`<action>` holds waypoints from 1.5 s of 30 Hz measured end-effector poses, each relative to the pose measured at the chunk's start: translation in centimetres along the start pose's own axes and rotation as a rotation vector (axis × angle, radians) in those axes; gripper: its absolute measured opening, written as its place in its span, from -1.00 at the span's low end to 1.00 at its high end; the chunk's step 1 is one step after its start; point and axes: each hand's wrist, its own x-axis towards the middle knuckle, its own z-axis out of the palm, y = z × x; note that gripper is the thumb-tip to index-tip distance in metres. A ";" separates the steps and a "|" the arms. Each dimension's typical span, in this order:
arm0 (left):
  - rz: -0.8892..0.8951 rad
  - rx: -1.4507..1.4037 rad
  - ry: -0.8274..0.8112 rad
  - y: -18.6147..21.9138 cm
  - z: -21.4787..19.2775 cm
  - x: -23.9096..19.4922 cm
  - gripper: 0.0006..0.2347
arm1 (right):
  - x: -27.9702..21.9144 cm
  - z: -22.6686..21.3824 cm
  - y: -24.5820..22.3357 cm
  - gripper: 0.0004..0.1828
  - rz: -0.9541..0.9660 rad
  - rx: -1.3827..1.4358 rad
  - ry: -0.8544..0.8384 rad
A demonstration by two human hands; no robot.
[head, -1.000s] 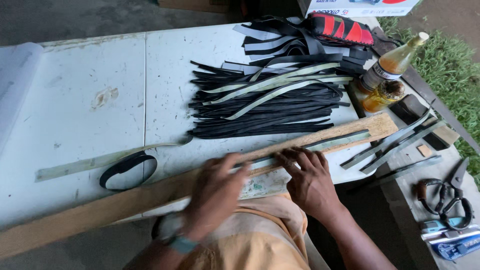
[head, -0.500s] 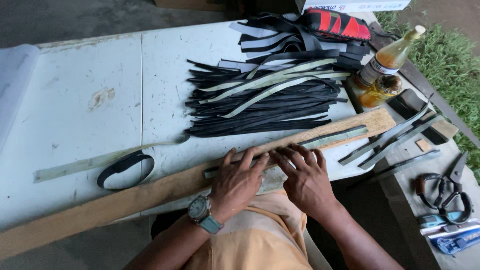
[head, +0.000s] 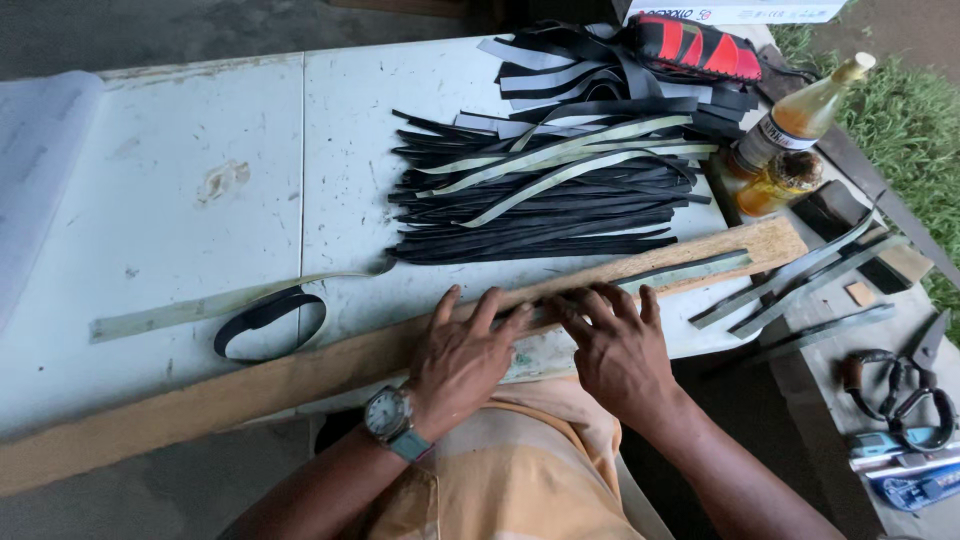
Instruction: The person repeatedly rubs long black rubber strips against a wooden block on a white table. The person picks up strips from a pile, rubs them along the block, and places them back down. A bottle, scissors, and other tools are visible on the table.
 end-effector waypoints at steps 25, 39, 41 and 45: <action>-0.310 0.176 -0.204 -3.9 -2.8 -8.3 -0.42 | -2.6 -0.2 7.8 -0.22 0.328 0.059 0.036; -0.280 0.069 0.003 -5.8 -1.1 -10.1 -0.55 | -4.9 0.5 16.8 -0.25 0.503 0.117 0.057; -0.327 -0.013 0.087 -5.7 -1.2 -9.5 -0.64 | -5.0 0.7 17.9 -0.34 0.434 0.218 0.155; -0.462 -0.090 0.188 -4.7 -0.6 -7.8 -0.71 | -4.4 1.1 19.4 -0.66 0.516 0.357 0.204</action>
